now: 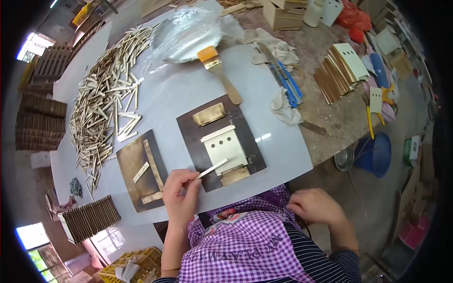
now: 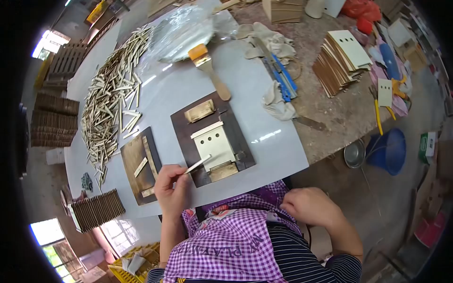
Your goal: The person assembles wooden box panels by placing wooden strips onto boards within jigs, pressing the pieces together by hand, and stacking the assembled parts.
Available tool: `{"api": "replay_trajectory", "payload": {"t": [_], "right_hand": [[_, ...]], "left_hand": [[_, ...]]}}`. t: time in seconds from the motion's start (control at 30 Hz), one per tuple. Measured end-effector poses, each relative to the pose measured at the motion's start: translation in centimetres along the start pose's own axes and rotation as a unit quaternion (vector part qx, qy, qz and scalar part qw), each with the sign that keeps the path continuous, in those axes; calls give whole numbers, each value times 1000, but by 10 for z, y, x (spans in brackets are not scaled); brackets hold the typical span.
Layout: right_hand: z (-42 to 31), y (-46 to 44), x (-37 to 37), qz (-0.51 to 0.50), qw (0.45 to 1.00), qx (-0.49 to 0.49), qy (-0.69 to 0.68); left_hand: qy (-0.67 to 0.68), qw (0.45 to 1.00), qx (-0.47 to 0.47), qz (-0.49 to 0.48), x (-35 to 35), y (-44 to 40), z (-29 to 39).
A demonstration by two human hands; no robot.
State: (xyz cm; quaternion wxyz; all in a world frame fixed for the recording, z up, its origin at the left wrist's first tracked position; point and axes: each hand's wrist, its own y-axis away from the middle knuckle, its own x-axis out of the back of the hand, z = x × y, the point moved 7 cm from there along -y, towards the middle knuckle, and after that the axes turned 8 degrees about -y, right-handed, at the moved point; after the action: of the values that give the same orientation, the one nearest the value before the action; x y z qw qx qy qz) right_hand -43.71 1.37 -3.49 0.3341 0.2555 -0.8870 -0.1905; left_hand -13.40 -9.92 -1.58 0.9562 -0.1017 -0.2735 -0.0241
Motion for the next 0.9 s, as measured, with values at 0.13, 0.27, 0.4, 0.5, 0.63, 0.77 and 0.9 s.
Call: {"api": "replay_trajectory", "payload": {"t": [0.13, 0.27, 0.4, 0.5, 0.63, 0.77, 0.9], "right_hand": [[-64, -14, 27, 103, 959, 241, -106], [-73, -46, 26, 286, 911, 296, -21], [-85, -69, 22, 331, 879, 341, 33], [-93, -78, 17, 314, 884, 335, 92], [-94, -84, 12, 289, 899, 308, 116], [-95, -87, 12, 267, 911, 294, 115], [-95, -88, 10, 268, 910, 293, 122]], "left_hand": [[-18, 999, 21, -24, -15, 4, 7], [-72, 996, -16, -40, -26, 2, 15], [-90, 995, -37, -28, -28, 1, 14], [-98, 993, -44, -39, -30, 0, 17], [-93, 994, -41, -43, -30, -1, 15], [-100, 993, -46, -45, -30, -2, 17], [-102, 992, -55, -49, -29, -3, 18]]}}
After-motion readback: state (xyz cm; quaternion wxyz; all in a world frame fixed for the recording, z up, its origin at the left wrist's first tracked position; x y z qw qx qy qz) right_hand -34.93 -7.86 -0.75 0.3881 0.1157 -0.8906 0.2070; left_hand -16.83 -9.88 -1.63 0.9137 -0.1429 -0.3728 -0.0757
